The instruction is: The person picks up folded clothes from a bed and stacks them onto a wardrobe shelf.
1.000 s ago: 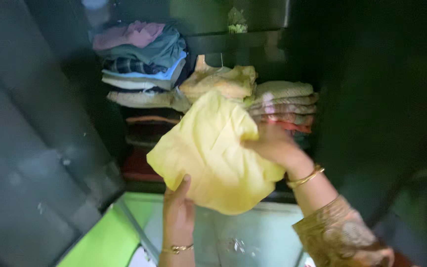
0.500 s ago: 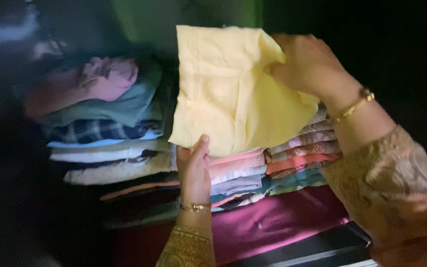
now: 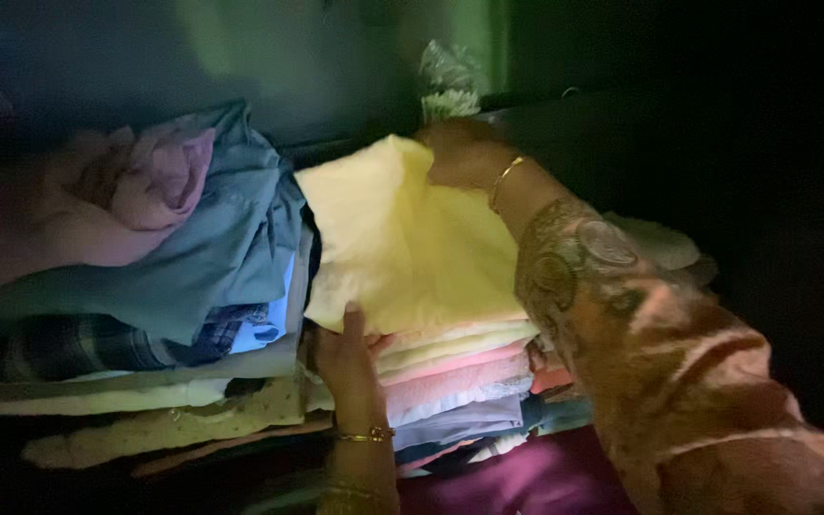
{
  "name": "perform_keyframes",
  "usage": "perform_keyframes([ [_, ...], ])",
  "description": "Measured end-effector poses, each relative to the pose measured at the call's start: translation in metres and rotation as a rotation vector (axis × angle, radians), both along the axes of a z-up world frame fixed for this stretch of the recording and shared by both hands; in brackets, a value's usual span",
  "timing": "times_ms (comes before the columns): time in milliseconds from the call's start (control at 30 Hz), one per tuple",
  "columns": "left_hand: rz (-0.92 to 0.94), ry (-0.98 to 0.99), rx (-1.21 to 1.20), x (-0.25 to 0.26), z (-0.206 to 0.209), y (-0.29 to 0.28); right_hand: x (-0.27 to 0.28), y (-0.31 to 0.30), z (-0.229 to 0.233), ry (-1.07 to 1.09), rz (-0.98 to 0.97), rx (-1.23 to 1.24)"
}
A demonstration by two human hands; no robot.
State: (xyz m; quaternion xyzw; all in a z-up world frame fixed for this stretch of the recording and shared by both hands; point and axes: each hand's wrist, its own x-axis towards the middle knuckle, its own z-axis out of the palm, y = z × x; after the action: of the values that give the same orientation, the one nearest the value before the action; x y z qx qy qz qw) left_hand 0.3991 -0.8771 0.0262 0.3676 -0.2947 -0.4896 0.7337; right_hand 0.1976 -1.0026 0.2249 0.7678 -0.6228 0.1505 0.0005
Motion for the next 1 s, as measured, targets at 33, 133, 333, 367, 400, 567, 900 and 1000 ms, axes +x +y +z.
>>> perform_keyframes([
  [33, 0.010, -0.001, 0.011, 0.002, -0.005, 0.000, 0.004, -0.007, -0.010, -0.001, 0.010, 0.011],
  [133, 0.037, -0.082, -0.023, 0.004, -0.015, 0.003, 0.010, -0.024, -0.037, 0.270, 0.110, -0.089],
  [333, 0.080, -0.080, -0.213, -0.002, -0.024, 0.021, 0.003, -0.013, -0.067, 0.219, 0.144, -0.197],
  [367, 0.275, -0.275, -0.267, -0.006, -0.020, 0.030, 0.004, -0.006, -0.067, 0.256, 0.124, -0.346],
  [400, 0.468, -0.472, -0.322, -0.009, -0.012, 0.039, 0.003, 0.002, -0.065, 0.293, 0.103, -0.496],
  [567, 0.507, -0.968, -0.522, -0.024, 0.058, 0.041, -0.019, 0.038, -0.057, 0.000, 0.136, -0.377],
  [900, -0.046, -1.769, 0.083, -0.045, 0.112, -0.115, -0.025, -0.002, -0.120, 0.076, 0.270, 0.085],
  [1000, -0.198, -1.901, 0.273, -0.033, 0.073, -0.141, -0.025, -0.006, -0.138, -0.025, 0.258, 0.064],
])
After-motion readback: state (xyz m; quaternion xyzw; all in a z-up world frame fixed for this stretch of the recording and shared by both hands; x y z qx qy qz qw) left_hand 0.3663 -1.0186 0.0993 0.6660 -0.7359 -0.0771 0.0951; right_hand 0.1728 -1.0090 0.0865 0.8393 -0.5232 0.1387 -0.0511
